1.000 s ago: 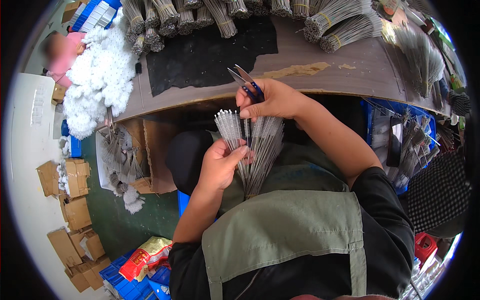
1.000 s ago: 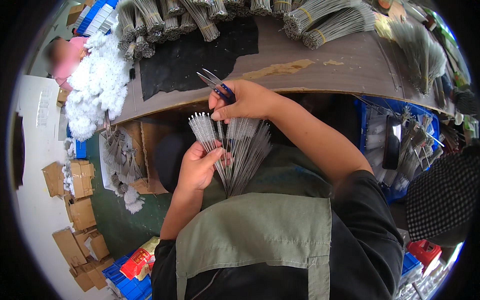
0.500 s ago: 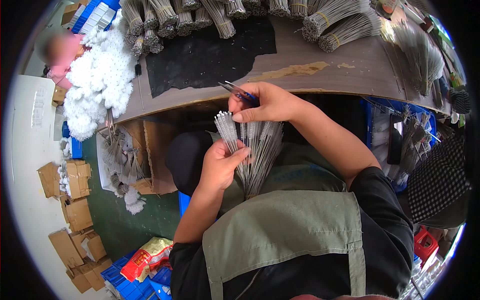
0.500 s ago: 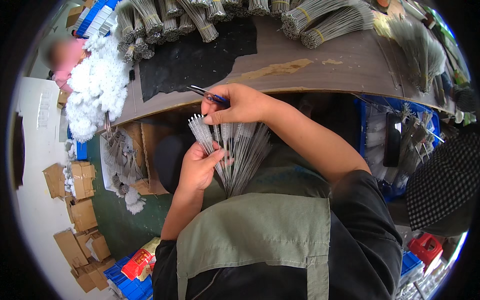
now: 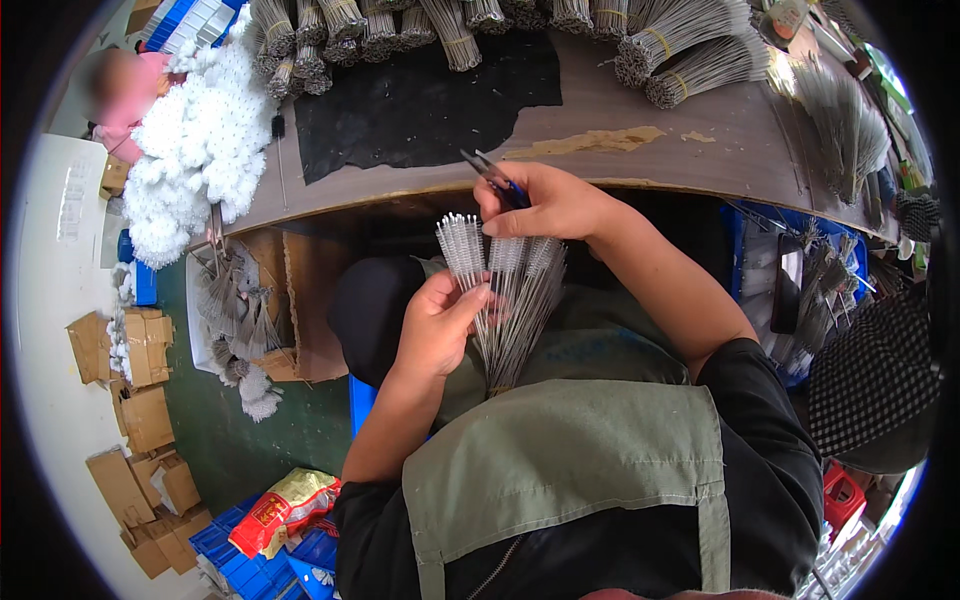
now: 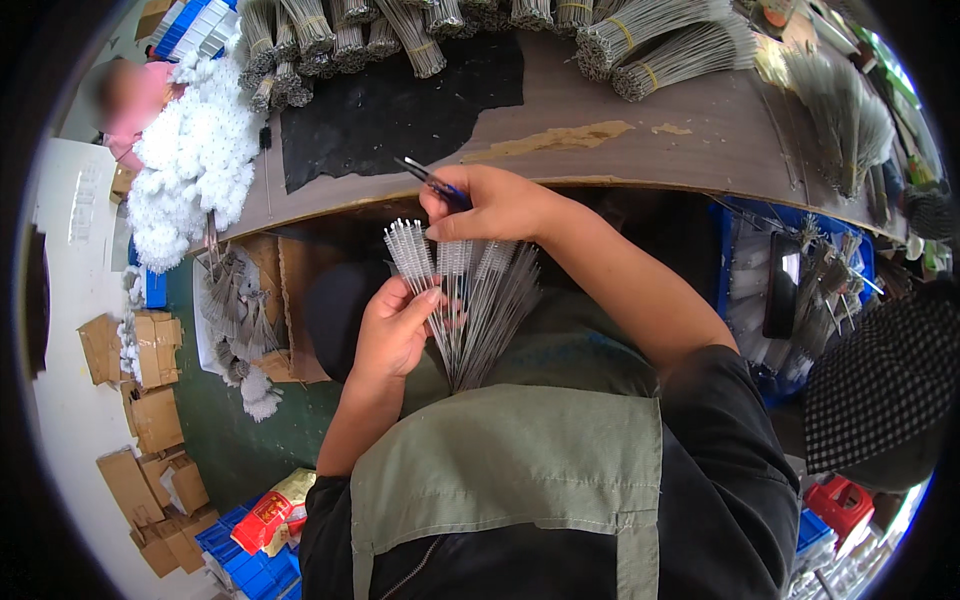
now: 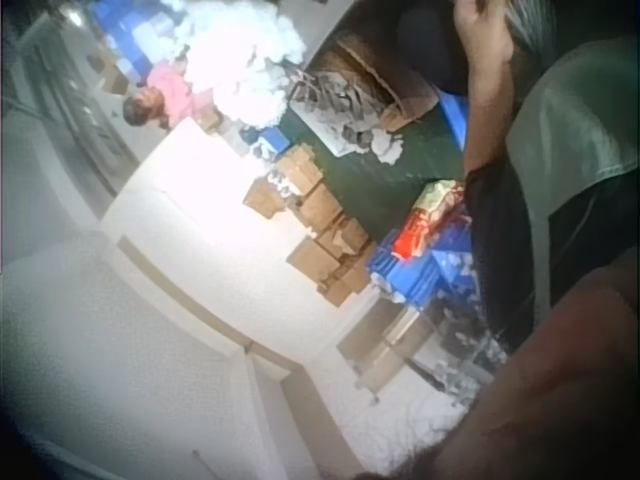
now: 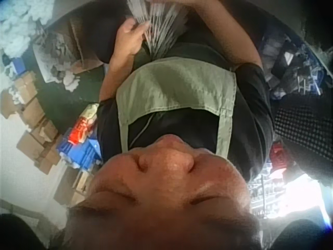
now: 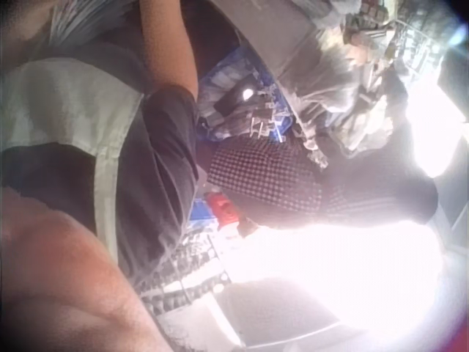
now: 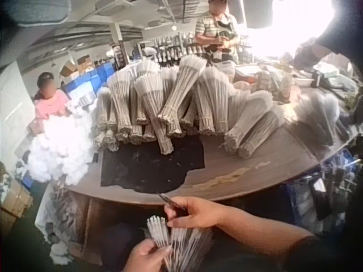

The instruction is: Inspecting, manual shaping, and quality trimming of manufactured wire brush bristles inside an assembly plant.

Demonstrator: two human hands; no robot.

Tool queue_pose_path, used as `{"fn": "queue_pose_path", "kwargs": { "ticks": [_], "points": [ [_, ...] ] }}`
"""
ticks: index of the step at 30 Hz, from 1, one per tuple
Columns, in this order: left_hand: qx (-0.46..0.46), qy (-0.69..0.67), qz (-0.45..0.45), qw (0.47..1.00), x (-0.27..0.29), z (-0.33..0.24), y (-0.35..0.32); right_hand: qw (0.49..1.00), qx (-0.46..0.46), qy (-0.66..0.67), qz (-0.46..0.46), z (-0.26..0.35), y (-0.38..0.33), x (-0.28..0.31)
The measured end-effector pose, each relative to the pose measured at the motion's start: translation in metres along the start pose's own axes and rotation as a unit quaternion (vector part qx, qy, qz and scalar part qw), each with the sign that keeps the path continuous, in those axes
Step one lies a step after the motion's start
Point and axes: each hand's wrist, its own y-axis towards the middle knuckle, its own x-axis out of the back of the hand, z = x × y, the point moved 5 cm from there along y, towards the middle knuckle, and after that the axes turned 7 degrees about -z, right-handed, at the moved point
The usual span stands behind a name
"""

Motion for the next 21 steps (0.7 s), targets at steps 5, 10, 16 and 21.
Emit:
{"fn": "queue_pose_path", "kwargs": {
  "ticks": [5,10,16,21],
  "points": [
    [-0.016,0.006,0.010,1.000,0.000,0.001,0.002,0.999,0.020,-0.030,0.019,0.004,0.001,-0.001],
    [-0.006,0.005,0.005,1.000,-0.001,0.000,0.003,1.000,0.013,-0.016,0.020,0.000,0.000,0.002],
    [0.004,-0.001,-0.014,1.000,-0.003,-0.001,0.003,0.998,-0.016,-0.033,0.043,-0.001,0.000,0.003],
    [0.005,-0.030,-0.010,0.999,-0.001,0.002,0.005,0.999,0.004,-0.025,-0.038,0.004,0.002,0.004]
  ]
}}
